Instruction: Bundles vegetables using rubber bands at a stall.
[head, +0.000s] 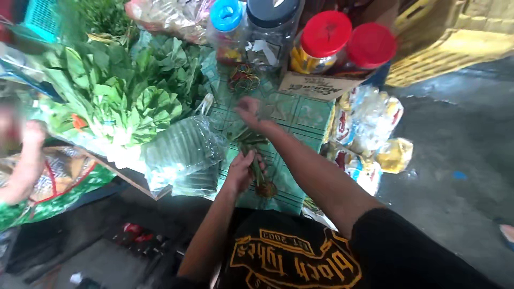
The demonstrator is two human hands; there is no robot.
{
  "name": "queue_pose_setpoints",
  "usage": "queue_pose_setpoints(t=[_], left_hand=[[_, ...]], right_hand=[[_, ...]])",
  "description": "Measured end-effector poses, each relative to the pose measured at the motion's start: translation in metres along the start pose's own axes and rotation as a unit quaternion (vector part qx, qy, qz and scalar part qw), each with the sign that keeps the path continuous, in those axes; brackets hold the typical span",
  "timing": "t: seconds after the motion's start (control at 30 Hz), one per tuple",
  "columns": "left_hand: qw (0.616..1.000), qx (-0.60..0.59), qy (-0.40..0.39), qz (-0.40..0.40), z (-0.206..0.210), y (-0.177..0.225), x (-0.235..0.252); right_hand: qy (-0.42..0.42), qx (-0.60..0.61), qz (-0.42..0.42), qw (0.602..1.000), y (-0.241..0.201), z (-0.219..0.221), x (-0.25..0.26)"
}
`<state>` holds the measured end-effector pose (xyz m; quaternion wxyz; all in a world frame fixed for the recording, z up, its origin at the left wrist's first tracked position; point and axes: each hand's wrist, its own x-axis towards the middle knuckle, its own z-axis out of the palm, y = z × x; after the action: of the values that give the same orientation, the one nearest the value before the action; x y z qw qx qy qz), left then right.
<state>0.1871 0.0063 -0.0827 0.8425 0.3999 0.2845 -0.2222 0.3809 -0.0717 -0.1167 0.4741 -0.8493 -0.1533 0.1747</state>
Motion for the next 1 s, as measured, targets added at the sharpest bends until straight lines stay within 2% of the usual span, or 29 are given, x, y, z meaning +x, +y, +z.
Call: queue_pose_setpoints(t=[0.1,0.2,0.3,0.4,0.5,0.57,0.63,0.73,0.8,0.83,0.93,1.0], left_hand=[[0.996,-0.084,-0.036,0.005,-0.014,-0.01,-0.022],[0.991,-0.102,-0.076,0.036,-0.025,-0.009,-0.031],[0.988,-0.093,-0.115,0.054,-0.03,0.0,-0.033],[0.983,-0.086,-0.156,0.05,-0.036,-0.002,-0.026],[0.984,-0.065,-0.16,0.041,-0.035,-0.002,-0.022],[0.987,-0.045,-0.148,0.04,-0.03,-0.003,-0.022],[0.989,-0.031,-0.14,0.044,-0.029,-0.006,-0.022],[0.991,0.003,-0.124,0.047,-0.028,-0.013,-0.023],[0.987,0.048,-0.147,0.034,-0.022,-0.022,-0.027],[0.984,0.071,-0.161,0.022,-0.016,-0.025,-0.031],[0.974,0.14,-0.18,-0.006,0.009,-0.029,-0.043],[0.976,0.156,-0.149,-0.011,0.013,-0.032,-0.056]], right_hand=[[-0.042,-0.09,0.053,0.994,-0.036,0.034,0.054],[-0.071,-0.177,0.059,0.98,-0.05,0.061,0.081],[-0.07,-0.204,0.039,0.976,-0.039,0.065,0.083],[-0.037,-0.197,0.057,0.978,-0.023,0.051,0.064],[0.035,-0.142,0.039,0.988,-0.036,0.008,0.018],[0.045,-0.069,0.016,0.996,-0.042,-0.032,-0.032],[-0.005,0.052,-0.011,0.999,-0.033,-0.069,-0.085],[-0.158,0.182,-0.028,0.97,-0.024,-0.112,-0.147],[-0.217,0.148,-0.023,0.965,-0.026,-0.116,-0.172],[-0.21,0.09,-0.031,0.973,-0.025,-0.108,-0.18],[-0.127,-0.009,-0.016,0.992,-0.026,-0.083,-0.195],[-0.07,0.057,0.024,0.996,-0.026,-0.068,-0.208]])
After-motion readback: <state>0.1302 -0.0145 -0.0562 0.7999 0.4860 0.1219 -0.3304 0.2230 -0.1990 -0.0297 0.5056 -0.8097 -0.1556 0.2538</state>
